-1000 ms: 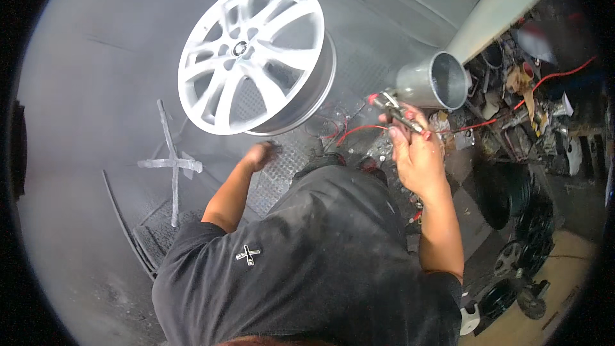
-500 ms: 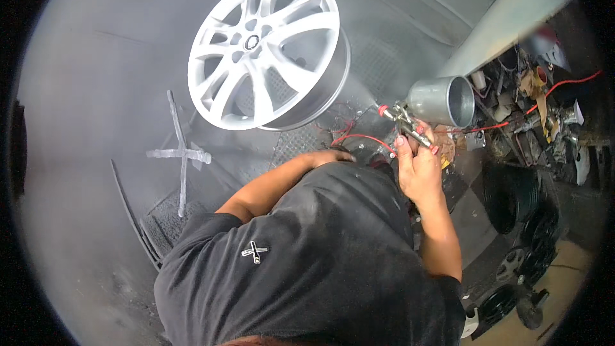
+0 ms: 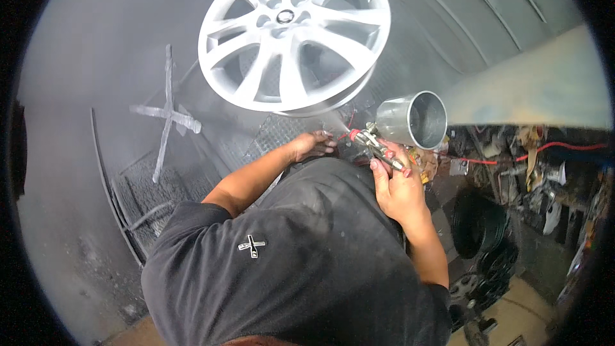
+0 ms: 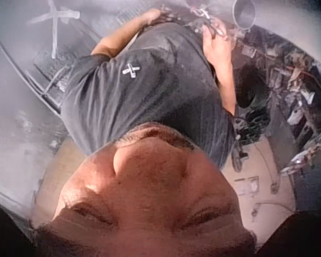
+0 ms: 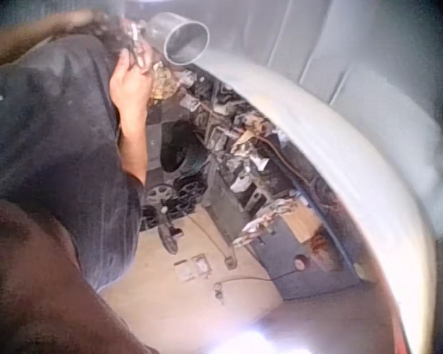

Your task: The person positions a car rim on a stand, prepares paint by pouring liquid from a container into a cup, and uses a spray gun to apply paint to the front and sides of the rim.

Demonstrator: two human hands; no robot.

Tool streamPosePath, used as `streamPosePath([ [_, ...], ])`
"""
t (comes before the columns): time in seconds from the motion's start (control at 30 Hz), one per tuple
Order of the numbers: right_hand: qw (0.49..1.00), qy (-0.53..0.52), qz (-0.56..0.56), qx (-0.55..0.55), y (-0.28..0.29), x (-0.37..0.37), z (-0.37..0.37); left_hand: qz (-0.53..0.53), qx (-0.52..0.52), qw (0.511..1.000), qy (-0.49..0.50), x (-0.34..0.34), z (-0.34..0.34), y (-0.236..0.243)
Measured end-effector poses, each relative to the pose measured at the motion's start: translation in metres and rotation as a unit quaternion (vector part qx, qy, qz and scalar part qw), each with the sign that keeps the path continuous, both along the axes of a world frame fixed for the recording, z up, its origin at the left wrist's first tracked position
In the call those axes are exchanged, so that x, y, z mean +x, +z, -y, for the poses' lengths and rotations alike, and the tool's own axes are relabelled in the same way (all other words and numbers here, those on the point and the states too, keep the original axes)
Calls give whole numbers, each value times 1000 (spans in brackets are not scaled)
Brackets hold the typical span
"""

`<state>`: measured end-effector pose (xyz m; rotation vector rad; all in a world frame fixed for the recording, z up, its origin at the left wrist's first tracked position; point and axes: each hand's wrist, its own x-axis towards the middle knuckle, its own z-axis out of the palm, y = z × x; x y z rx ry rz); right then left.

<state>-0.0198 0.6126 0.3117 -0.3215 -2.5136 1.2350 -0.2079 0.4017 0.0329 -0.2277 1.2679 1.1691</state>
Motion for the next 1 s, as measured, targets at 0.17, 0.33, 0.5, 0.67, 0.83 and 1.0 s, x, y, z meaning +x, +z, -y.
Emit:
streamPosePath([
  [0.17, 994, 78, 56, -56, 9, -40, 16, 8, 96, 936, 340, -14, -3, -19],
  [0.33, 970, 172, 139, -97, 33, -92, 36, 31, 131, 893, 429, -17, 1, -27],
  [0.5, 960, 281, 14, -14, 49, -157, 56, -11, 67, 912, 405, -28, 8, 17],
  [0.67, 959, 284, 12, 10, 67, -226, 61, -20, 139, 921, 362, -42, 3, 4],
  [0.83, 975, 213, 6, 60, 93, -286, 59, 48, 84, 924, 369, -53, 2, 42],
  [1.0, 966, 109, -90, 215, 98, -327, 25, 36, 121, 938, 322, -54, 6, 47],
])
